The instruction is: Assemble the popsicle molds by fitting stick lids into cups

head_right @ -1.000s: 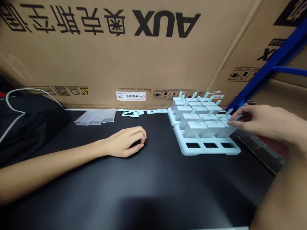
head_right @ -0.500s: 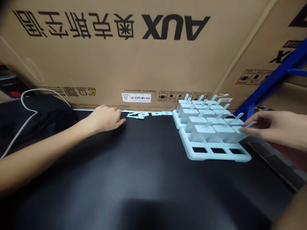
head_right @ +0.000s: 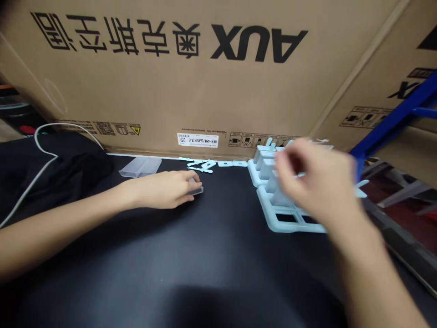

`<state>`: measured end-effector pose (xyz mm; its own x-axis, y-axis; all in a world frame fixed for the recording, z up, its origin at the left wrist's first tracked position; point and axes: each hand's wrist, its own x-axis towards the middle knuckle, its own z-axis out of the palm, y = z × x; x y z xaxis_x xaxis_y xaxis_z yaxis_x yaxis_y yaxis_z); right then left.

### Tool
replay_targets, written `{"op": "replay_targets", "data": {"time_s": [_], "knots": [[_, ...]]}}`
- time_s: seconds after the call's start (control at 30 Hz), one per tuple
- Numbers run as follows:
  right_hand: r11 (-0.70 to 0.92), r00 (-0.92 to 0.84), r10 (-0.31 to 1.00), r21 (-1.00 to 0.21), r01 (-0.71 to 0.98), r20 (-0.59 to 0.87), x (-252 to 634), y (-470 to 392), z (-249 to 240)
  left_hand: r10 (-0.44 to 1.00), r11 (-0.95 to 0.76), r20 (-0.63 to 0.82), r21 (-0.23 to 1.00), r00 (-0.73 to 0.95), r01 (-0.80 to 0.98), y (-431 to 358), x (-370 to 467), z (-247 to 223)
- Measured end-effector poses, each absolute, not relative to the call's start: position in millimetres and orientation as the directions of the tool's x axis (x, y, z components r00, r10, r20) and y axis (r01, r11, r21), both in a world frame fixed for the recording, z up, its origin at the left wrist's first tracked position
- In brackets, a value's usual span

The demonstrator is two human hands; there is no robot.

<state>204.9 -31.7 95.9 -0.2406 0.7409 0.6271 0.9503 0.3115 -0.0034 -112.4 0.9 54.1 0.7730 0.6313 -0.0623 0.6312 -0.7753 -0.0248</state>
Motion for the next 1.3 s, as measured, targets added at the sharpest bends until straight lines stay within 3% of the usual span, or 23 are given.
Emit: {"op": "replay_targets", "data": {"time_s": [0.13,0.3,0.5,0.97,1.23,1.3], "knots": [[0.413,-0.423,0.872,0.096,0.906,0.248,130.4,-14.5,60.7,0.541,-0.837,-0.1,0.027,0.835,0.546,-14.9,-106.0,57.8],[0.249,-0.267,0.962,0.217,0.944,0.056,116.7,35.6,24.8,0.501,-0.856,-0.092,0.098,0.861,0.508,-22.7,-100.8,60.8],[0.183,-0.189,0.982,0.213,0.96,0.011,115.5,58.8,17.9,0.507,-0.849,-0.089,0.123,0.857,0.514,-25.9,-94.1,44.9],[0.243,-0.233,0.97,0.258,0.935,-0.067,119.9,28.1,36.4,0.543,-0.829,-0.02,0.147,0.84,0.539,-15.0,-86.0,30.6],[0.342,-0.342,0.939,0.224,0.913,-0.042,129.4,4.3,38.7,0.576,-0.817,0.255,0.218,0.777,0.534,-4.5,-89.7,15.5],[0.363,-0.368,0.93,0.12,0.924,0.017,133.0,-0.1,42.2,0.555,-0.832,0.342,0.221,0.758,0.51,-1.1,-90.6,9.6]]}}
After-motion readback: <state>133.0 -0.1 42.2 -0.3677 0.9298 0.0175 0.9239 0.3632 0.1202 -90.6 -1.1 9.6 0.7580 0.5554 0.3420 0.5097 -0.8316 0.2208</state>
